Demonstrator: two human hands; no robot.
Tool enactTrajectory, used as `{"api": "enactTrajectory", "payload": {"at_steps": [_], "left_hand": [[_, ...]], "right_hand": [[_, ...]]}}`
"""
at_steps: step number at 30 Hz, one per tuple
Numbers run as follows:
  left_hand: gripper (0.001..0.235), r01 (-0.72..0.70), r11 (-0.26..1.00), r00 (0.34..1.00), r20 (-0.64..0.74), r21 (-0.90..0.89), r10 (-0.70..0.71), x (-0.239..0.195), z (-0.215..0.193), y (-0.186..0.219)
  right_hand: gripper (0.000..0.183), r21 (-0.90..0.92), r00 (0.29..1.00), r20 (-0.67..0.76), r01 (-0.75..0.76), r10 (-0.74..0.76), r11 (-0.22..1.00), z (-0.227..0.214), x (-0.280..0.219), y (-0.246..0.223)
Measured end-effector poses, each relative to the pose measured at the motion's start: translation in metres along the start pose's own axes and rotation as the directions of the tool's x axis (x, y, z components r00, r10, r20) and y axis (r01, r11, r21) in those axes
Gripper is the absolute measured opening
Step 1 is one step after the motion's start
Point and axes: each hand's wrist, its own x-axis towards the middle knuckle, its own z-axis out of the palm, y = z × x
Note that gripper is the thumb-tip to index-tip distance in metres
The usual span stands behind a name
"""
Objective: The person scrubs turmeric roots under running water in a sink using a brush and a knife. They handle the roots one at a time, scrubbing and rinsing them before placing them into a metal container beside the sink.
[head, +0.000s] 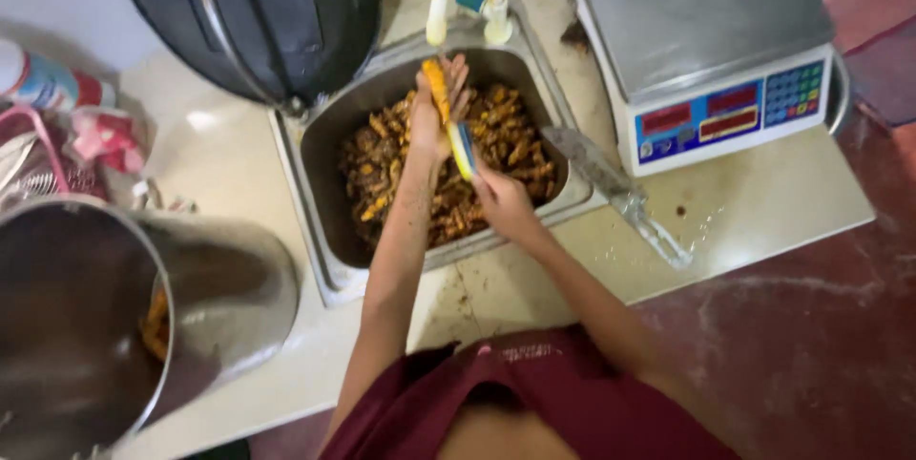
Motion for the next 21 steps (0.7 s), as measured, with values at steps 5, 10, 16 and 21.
{"api": "enactTrajectory", "payload": {"at_steps": [5, 10, 16, 21], "left_hand": [[0.064, 0.208, 0.969, 0.977, -0.016, -0.135, -0.212, 0.003, 0.003, 0.017], [0.054, 0.225, 0.962, 0.971, 0.118, -0.157, -0.208, -0.003, 0.016, 0.034], [0.047, 0.173, 0.978, 0.985, -0.039, 0.119, -0.170, -0.020, 0.046, 0.047], [0.027, 0.090, 0.930, 0.990, 0.070, 0.356, -0.123, -0.039, 0.078, 0.074]], "right_hand": [[0.046, 0.088, 0.970, -0.018, -0.238, 0.241, 0.967, -0.046, -0.028, -0.035], [0.050, 0.243, 0.928, -0.040, -0.350, 0.370, 0.904, -0.039, -0.022, -0.020], [0.050, 0.105, 0.957, -0.158, -0.227, 0.242, 0.968, -0.034, -0.024, -0.021], [0.062, 0.076, 0.958, 0.009, -0.287, 0.287, 0.955, -0.042, -0.021, -0.024]]}}
